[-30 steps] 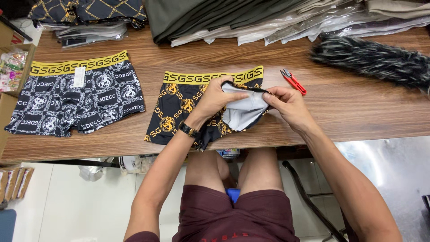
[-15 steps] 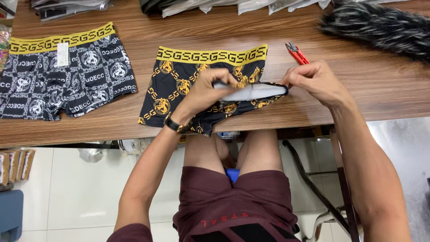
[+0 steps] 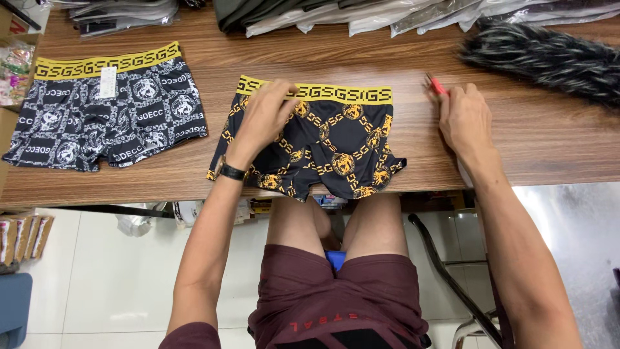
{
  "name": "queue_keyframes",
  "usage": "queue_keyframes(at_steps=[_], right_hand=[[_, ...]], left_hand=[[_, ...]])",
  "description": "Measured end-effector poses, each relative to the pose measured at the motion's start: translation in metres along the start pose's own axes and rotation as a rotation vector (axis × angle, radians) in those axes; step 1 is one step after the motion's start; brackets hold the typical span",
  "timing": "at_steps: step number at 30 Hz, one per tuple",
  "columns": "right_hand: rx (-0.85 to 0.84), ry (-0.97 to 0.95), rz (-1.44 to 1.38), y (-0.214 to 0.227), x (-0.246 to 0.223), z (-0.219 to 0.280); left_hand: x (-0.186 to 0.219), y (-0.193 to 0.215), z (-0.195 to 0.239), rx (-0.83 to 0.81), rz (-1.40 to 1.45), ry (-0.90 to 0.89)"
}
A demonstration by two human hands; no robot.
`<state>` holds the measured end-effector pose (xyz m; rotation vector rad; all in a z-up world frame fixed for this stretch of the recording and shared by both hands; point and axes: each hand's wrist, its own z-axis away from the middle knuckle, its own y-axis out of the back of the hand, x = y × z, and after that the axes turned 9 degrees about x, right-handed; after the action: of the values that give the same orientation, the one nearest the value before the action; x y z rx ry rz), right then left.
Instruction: The person prepares men's boxer briefs for display by dusting them with a duster, cutting off tags with pliers, and folding them. The person handles multiple pairs of boxer briefs one at a time, repeating the same sequence of actions for each item.
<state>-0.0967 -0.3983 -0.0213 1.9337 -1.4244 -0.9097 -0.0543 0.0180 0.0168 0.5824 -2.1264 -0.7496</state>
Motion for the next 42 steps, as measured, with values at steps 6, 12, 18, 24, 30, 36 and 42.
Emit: queue_keyframes(at_steps=[6,12,18,24,30,36,42], right_hand=[[-0.244,-0.527,-0.521,0.004,-0.026,-0.015],[-0.242,-0.545,-0.907,0.005,-0.049,-0.019],[-0.268,-0.535,-1.014,0.024,-0.073,-0.020],[-0.558,-1.016,-1.523,0.038,-0.140,-0.015],[-0.544,-0.990,-1.397,0.028,-0.158,-0.006],[-0.365,-0.809,-1.042,-0.003,-0.149,0.008],[-0.234,-0.660,-1.083,-0.025,-0.134,0.017]], left_hand=[[-0.084,0.023,0.003,0.094,-0.252,0.118],[-0.102,0.037,-0.007,-0.025,-0.144,0.218],[-0.042,0.061,-0.025,0.016,0.104,0.102],[0.092,0.054,0.012,0.157,-0.096,-0.386],[0.155,0.023,0.069,0.022,0.046,-0.503],[0.149,-0.001,0.087,0.002,0.064,-0.484],[0.142,-0.017,0.093,-0.051,0.214,-0.246]])
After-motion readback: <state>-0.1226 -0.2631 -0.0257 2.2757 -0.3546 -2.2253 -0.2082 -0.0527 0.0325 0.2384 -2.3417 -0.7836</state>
